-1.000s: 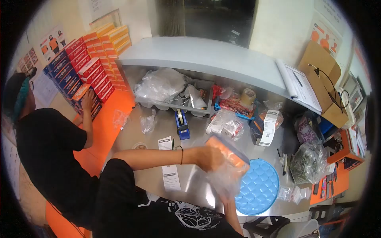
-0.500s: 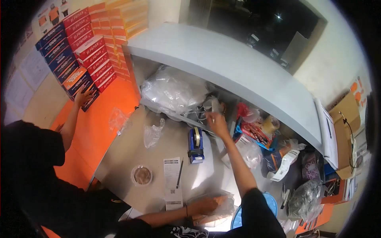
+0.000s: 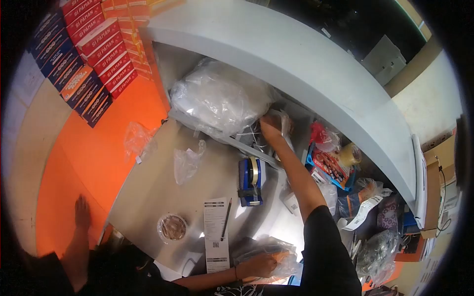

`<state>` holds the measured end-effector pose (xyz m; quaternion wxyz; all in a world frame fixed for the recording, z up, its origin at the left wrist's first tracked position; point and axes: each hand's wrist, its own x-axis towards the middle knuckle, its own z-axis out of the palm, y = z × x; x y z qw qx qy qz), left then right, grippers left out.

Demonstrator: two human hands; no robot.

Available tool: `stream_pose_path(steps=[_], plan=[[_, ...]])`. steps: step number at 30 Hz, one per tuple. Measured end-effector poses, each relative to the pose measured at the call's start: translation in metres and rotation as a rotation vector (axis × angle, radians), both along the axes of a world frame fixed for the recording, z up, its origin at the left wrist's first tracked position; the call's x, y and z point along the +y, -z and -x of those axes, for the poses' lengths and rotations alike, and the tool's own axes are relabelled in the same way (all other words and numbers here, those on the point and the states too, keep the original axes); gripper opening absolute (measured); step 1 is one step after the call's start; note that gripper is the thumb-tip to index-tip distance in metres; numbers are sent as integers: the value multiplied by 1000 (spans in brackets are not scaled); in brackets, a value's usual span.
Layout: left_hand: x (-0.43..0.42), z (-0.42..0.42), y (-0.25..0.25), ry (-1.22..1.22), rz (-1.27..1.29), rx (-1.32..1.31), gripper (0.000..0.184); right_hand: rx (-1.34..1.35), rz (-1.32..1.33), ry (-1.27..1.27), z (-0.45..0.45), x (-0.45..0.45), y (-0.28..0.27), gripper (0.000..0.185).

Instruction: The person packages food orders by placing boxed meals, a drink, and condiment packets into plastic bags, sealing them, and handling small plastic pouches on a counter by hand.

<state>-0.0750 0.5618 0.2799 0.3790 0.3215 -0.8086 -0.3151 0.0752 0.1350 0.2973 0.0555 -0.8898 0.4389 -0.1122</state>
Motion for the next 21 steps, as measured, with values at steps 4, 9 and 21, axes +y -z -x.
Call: stream_pose_path(steps=[4, 9, 21], plan=[[-2, 16, 23, -1, 86, -40, 30, 17, 291, -19, 19, -15, -7, 33], [4, 0, -8, -71, -34, -33, 61, 2, 35, -7, 30, 38, -88, 20], [42, 10, -6, -212, -10, -109, 43, -900, -204, 35, 187, 178, -145, 18]])
